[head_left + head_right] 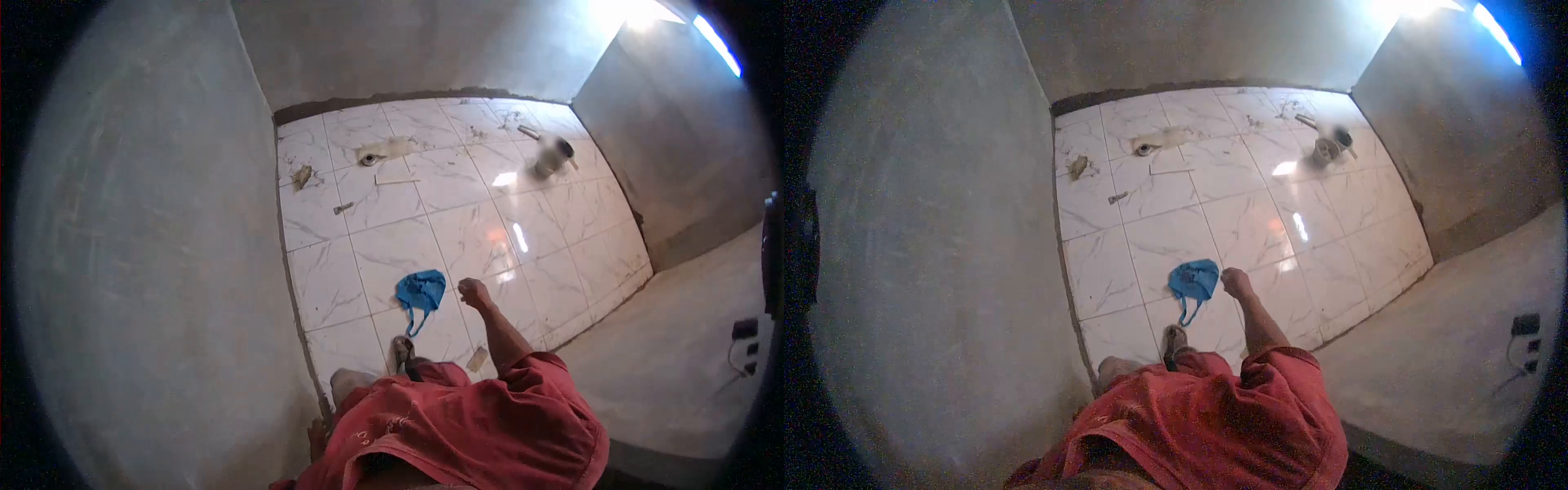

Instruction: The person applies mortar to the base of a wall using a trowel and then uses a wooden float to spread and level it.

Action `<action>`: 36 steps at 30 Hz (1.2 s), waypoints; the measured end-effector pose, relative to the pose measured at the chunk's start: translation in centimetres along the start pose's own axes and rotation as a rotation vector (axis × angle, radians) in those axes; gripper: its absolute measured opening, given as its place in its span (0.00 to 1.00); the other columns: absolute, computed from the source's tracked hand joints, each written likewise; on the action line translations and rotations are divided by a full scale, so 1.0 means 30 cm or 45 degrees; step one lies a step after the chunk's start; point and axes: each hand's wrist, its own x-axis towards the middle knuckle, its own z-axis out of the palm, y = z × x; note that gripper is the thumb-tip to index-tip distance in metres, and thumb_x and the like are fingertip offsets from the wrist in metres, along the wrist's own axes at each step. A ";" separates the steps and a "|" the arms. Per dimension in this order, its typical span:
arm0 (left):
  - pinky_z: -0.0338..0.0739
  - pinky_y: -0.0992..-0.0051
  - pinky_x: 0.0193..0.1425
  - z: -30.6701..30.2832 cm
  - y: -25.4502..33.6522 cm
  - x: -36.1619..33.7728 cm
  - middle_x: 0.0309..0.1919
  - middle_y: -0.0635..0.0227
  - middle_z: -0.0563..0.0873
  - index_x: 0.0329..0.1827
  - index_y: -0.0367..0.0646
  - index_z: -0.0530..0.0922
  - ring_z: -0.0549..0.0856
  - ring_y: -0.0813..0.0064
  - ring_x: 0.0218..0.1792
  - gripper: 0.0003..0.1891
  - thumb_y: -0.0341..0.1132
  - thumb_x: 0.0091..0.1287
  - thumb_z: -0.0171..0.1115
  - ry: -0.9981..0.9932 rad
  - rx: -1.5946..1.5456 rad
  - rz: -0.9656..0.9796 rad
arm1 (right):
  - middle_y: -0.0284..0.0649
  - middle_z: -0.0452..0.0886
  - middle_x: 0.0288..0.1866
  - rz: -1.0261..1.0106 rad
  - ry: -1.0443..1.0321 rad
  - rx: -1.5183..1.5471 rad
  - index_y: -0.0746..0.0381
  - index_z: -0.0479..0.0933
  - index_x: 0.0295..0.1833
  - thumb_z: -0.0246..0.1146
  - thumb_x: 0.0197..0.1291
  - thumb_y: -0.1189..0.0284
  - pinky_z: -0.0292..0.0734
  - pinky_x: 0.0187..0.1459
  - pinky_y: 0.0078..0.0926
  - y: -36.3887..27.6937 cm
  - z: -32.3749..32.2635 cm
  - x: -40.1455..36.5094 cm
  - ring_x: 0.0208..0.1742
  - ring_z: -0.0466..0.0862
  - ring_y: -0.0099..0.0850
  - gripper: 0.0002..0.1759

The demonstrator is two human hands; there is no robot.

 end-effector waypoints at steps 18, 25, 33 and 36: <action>0.64 0.61 0.64 0.553 1.642 1.170 0.62 0.52 0.70 0.67 0.35 0.61 0.71 0.56 0.62 0.29 0.48 0.70 0.47 0.165 1.726 0.919 | 0.37 0.80 0.28 1.181 -0.121 0.551 0.65 0.77 0.35 0.60 0.56 0.68 0.77 0.21 0.28 -0.174 0.297 0.247 0.22 0.82 0.31 0.10; 0.70 0.66 0.60 0.839 2.662 0.277 0.49 0.55 0.81 0.53 0.34 0.74 0.79 0.60 0.53 0.17 0.39 0.72 0.50 0.647 0.957 2.098 | 0.46 0.81 0.32 0.219 -0.357 -0.186 0.62 0.78 0.33 0.58 0.55 0.68 0.78 0.34 0.38 -0.012 0.383 0.781 0.36 0.82 0.42 0.09; 0.55 0.46 0.69 0.788 2.710 0.242 0.59 0.50 0.74 0.56 0.35 0.72 0.73 0.48 0.61 0.18 0.40 0.73 0.45 1.275 1.767 1.848 | 0.47 0.80 0.34 -0.558 -0.636 -0.441 0.62 0.75 0.33 0.56 0.56 0.67 0.77 0.34 0.44 -0.119 0.739 1.874 0.35 0.80 0.46 0.09; 0.52 0.48 0.70 0.675 2.677 0.339 0.63 0.52 0.69 0.61 0.38 0.68 0.66 0.49 0.65 0.22 0.44 0.71 0.48 1.483 2.194 1.593 | 0.47 0.81 0.37 -0.340 -0.746 -0.547 0.64 0.76 0.38 0.56 0.56 0.65 0.77 0.39 0.45 0.052 1.023 2.139 0.37 0.81 0.46 0.13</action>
